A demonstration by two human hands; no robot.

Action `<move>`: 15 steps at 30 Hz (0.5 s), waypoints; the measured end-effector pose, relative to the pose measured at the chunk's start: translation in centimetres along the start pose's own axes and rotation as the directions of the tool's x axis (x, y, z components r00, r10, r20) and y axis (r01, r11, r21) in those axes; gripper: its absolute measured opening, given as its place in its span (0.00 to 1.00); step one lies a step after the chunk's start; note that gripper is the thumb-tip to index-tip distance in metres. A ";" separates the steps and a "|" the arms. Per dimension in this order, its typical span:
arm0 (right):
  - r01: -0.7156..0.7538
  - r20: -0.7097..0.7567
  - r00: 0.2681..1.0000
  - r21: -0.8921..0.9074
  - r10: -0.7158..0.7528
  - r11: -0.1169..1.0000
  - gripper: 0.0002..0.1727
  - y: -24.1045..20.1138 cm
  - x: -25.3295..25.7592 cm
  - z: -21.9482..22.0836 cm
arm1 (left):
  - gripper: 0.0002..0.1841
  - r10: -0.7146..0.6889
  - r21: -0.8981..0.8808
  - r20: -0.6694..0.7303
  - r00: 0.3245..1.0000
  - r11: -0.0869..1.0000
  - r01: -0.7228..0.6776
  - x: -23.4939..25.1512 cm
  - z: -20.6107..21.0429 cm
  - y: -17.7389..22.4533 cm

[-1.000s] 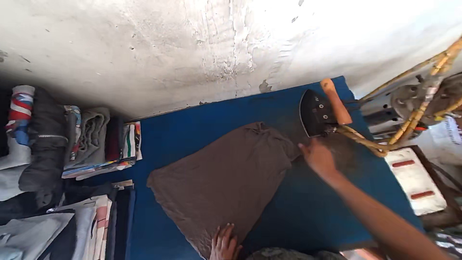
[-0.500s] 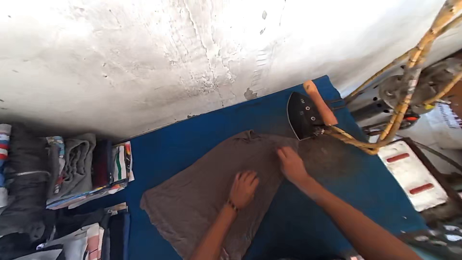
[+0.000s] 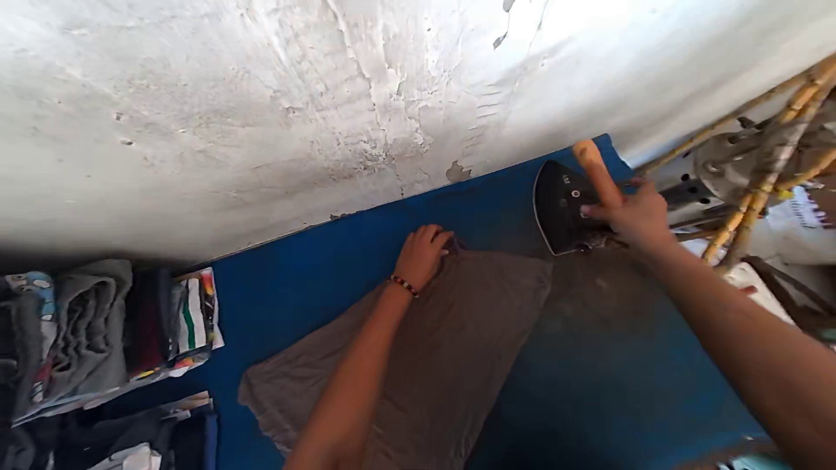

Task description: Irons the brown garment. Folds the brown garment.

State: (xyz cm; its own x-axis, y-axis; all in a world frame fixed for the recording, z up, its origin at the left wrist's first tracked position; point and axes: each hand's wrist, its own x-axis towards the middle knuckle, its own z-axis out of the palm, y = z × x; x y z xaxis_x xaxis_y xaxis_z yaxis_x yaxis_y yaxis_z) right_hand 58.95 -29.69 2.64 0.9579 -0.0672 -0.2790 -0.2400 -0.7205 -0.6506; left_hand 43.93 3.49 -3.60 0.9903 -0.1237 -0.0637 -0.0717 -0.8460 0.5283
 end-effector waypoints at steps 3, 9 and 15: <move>-0.151 0.194 0.976 0.247 0.104 0.957 0.23 -0.9 -1.2 -2.0 | 0.16 -0.076 -0.027 -0.170 0.982 0.997 0.073 -4.4 -2.0 -0.8; -0.067 0.489 0.871 0.017 0.050 0.998 0.19 -4.2 -13.3 -0.3 | 0.13 -0.152 0.067 -0.487 0.860 0.975 0.210 -18.2 1.2 -1.6; 0.309 0.651 0.759 -0.369 0.006 0.876 0.42 -7.9 -21.2 12.5 | 0.23 -0.476 0.005 -0.478 0.739 0.839 0.544 -27.7 3.9 -2.5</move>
State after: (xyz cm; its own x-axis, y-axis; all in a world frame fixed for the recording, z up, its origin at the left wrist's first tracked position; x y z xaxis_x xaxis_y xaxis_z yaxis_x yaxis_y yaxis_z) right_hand 38.56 -13.96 4.83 0.6236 0.3935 -0.6754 0.1440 -0.9071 -0.3955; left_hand 16.18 7.02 -6.48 0.8225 0.5587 0.1063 0.4776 -0.7801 0.4042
